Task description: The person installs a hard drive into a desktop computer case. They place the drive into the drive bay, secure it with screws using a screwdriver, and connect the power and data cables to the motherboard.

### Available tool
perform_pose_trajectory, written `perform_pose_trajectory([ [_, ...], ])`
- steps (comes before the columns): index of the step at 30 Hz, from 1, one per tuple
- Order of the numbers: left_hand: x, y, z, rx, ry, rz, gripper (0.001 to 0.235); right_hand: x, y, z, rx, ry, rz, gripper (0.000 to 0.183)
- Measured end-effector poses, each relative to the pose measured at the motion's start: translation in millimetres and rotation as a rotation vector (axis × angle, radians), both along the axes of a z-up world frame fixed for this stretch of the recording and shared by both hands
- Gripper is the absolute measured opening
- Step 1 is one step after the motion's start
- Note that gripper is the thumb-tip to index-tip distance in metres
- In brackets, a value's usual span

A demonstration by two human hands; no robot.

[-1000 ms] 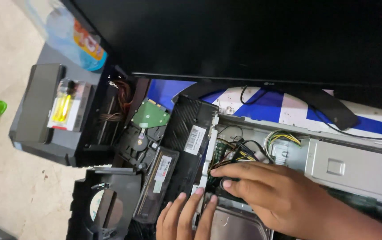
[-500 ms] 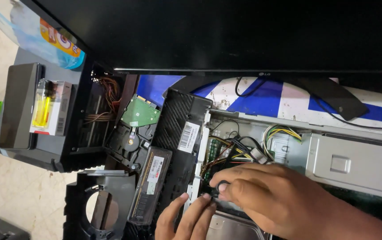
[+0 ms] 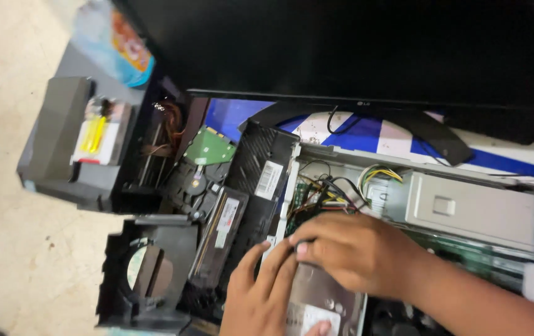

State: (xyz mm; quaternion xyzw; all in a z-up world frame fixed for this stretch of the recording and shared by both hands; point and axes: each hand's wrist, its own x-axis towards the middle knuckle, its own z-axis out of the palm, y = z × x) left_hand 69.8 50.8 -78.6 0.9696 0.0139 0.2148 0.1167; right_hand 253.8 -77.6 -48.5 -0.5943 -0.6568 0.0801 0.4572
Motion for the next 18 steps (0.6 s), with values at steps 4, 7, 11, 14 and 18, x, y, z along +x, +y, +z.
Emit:
perform_pose_trajectory([
  [4,-2.8,-3.3,32.1,-0.249,0.193,-0.021,0.074,-7.0,3.3,-16.8,0.112,-0.082,-0.057,0.029],
  [7,-10.4,-7.2,31.4,-0.222,0.184,-0.018,0.075,-14.3,2.2,-21.1,0.092,-0.113,-0.071,0.036],
  [11,-17.2,-12.9,30.6,-0.174,0.141,0.060,0.078,-19.5,-1.3,-23.9,0.044,-0.088,-0.155,0.021],
  [14,-20.0,-13.5,40.4,-0.302,0.273,0.050,0.077,-22.7,-1.5,-32.6,0.104,-0.124,-0.236,0.017],
  [18,-21.9,-13.0,46.1,-0.302,0.351,0.067,0.074,-29.4,-1.0,-24.7,0.189,-0.190,-0.336,0.046],
])
